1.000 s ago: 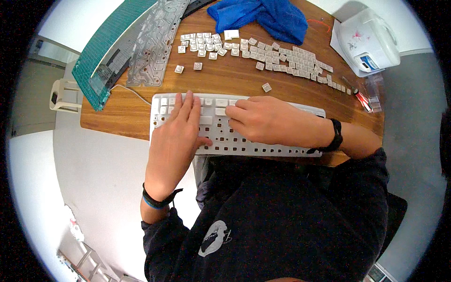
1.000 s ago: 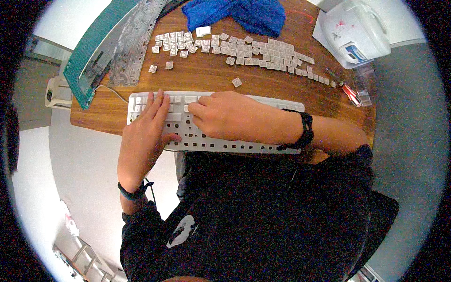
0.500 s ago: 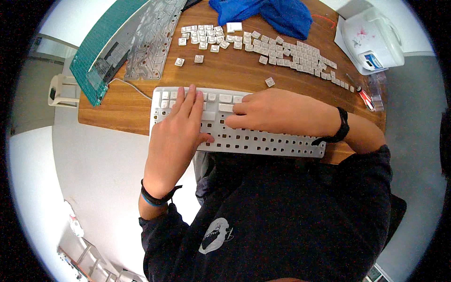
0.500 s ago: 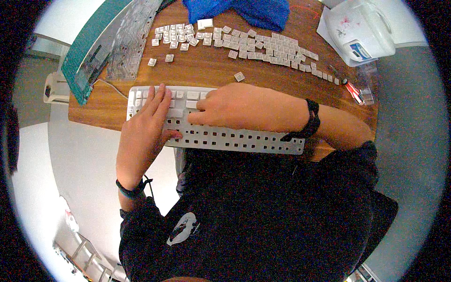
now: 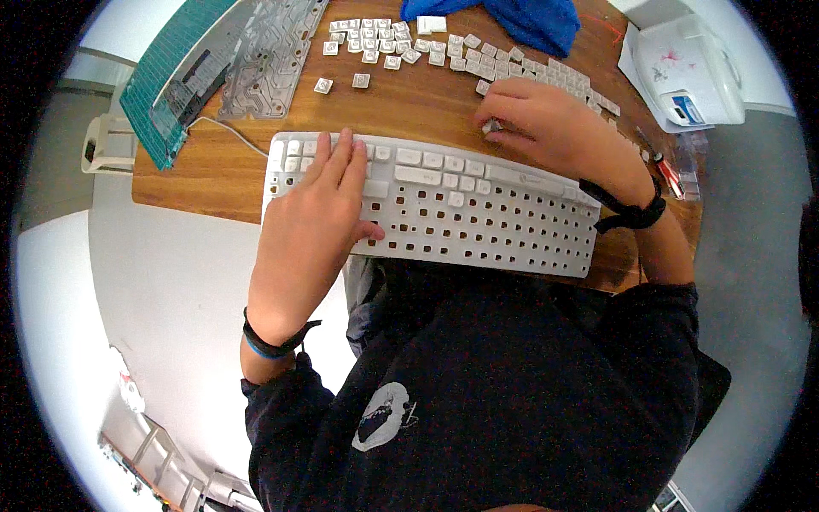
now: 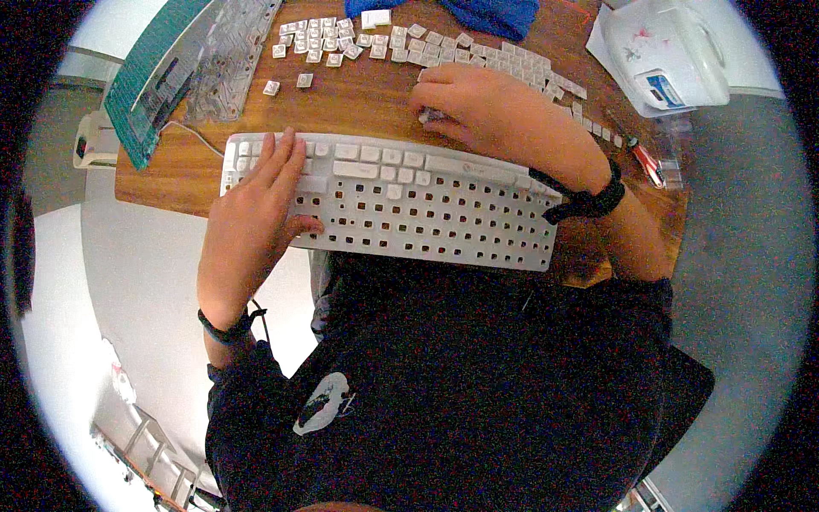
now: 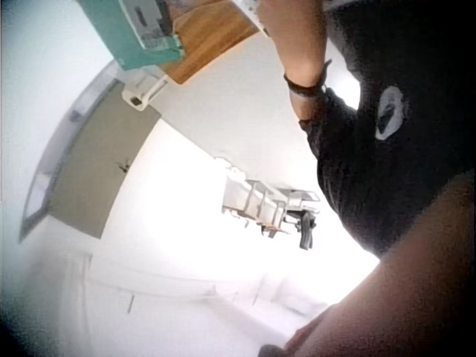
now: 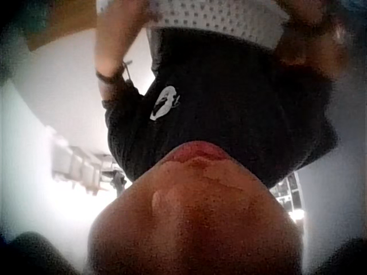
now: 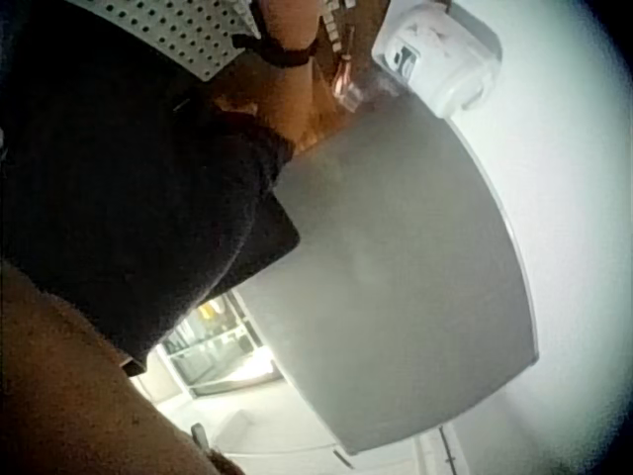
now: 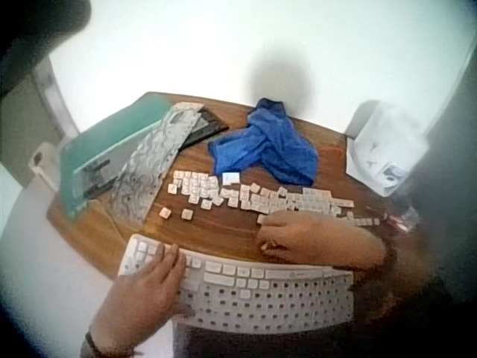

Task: The person wipes individual white keyboard keycaps with a blue cloth and then places them one by one onto a white keyboard base. The person handles the keycaps and the keyboard throughout the clip.

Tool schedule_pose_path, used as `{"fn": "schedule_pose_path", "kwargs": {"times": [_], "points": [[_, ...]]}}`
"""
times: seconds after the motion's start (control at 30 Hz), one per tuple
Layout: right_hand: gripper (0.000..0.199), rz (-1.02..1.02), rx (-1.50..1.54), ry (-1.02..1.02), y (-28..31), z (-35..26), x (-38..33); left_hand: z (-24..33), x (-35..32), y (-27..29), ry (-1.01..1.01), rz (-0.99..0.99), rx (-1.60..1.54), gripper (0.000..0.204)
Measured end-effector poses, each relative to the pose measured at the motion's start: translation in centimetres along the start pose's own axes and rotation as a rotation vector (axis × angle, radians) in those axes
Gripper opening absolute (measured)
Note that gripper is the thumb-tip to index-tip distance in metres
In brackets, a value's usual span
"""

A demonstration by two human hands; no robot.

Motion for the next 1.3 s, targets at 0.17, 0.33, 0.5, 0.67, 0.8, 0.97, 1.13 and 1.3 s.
{"fn": "schedule_pose_path", "kwargs": {"times": [0.17, 0.33, 0.5, 0.67, 0.8, 0.97, 1.13, 1.3], "points": [[0.025, 0.04, -0.085, 0.125, -0.7, -1.2, 0.8, -0.1, -0.2, -0.1, -0.009, 0.005, 0.006, 0.105], [0.026, -0.03, -0.044, 0.276, -1.2, -5.9, 0.3, -0.2, 0.0, -0.2, -0.004, 0.003, 0.004, 0.104], [0.028, -0.023, -0.154, 0.32, -2.6, -8.4, -1.1, 0.0, 0.2, -0.1, 0.0, -0.007, -0.007, 0.104], [0.022, 0.016, -0.21, 0.314, -3.2, -9.1, -1.0, -0.2, 0.0, 0.0, 0.024, -0.024, -0.004, 0.104], [0.024, -0.045, -0.272, 0.274, -4.3, -9.9, -0.8, 0.0, 0.0, 0.0, 0.022, -0.014, -0.01, 0.104], [0.014, -0.081, -0.324, 0.268, -4.5, -10.5, 0.0, 0.7, -0.1, 0.8, -0.042, 0.071, 0.064, 0.093], [0.015, -0.175, -0.316, 0.319, -5.3, -9.8, 0.5, 0.5, -0.5, 0.9, -0.062, 0.094, 0.048, 0.092], [0.027, -0.259, -0.34, 0.373, -5.6, -9.5, 0.2, -0.3, -0.3, 0.2, -0.019, 0.038, -0.032, 0.102]]}}
Point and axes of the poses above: each hand's wrist, its own x-axis towards the middle knuckle, its own y-axis out of the back of the hand, z = x × y, the point moved 10 cm from there along x, towards the middle knuckle, and after that the axes turned 6 degrees about -z, right-handed, at the moved point
